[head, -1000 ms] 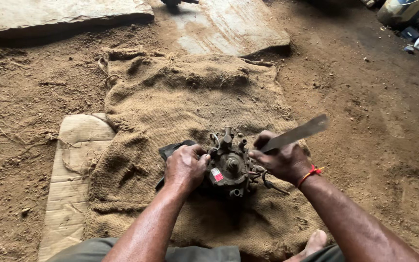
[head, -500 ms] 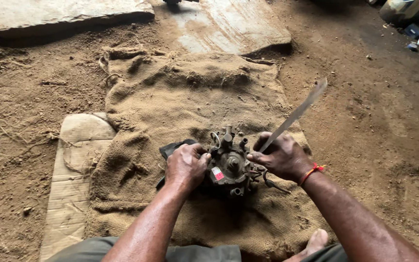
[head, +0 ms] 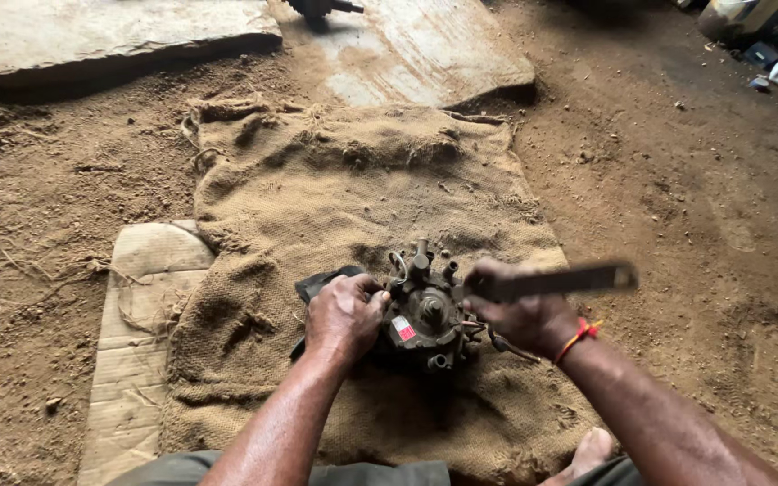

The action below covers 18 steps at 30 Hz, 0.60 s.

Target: The person is sitting on the ground and using a metal file to scrape and clean a mechanical part, likely a distributor cap. They hold the part steady with one hand while filing with the other, occasionally adjusting their grip and the part's position.

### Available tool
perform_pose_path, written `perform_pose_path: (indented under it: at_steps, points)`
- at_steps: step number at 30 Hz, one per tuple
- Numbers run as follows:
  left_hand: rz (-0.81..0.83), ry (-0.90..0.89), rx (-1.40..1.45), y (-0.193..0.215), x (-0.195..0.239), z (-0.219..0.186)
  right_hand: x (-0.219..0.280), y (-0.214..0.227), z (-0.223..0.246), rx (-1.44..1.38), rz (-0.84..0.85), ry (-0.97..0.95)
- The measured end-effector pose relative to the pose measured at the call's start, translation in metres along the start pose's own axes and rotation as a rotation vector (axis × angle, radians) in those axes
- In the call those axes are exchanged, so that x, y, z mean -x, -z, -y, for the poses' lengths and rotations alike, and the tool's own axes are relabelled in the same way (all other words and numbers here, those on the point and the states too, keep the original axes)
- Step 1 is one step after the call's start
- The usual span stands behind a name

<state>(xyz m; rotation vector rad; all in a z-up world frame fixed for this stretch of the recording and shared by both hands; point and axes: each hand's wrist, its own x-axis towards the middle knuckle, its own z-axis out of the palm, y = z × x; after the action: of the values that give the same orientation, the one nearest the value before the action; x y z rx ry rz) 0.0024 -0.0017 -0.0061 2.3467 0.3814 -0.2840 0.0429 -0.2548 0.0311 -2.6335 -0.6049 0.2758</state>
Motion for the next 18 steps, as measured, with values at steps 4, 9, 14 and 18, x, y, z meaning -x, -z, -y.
perform_pose_path:
  at_steps: [4,9,14,18]
  points:
    - [-0.041,-0.016,-0.031,-0.001,0.000,0.000,0.009,-0.015,0.005,0.188,-0.031,0.005]
    - [-0.011,0.017,-0.007,-0.003,0.000,0.002,0.032,-0.026,0.007,0.146,-0.303,0.387]
    - [-0.030,0.038,-0.016,-0.001,-0.003,0.001,0.020,-0.036,0.005,0.146,-0.426,0.559]
    - [-0.033,0.055,0.048,-0.001,-0.004,0.002,0.002,-0.042,-0.010,0.090,-0.365,0.409]
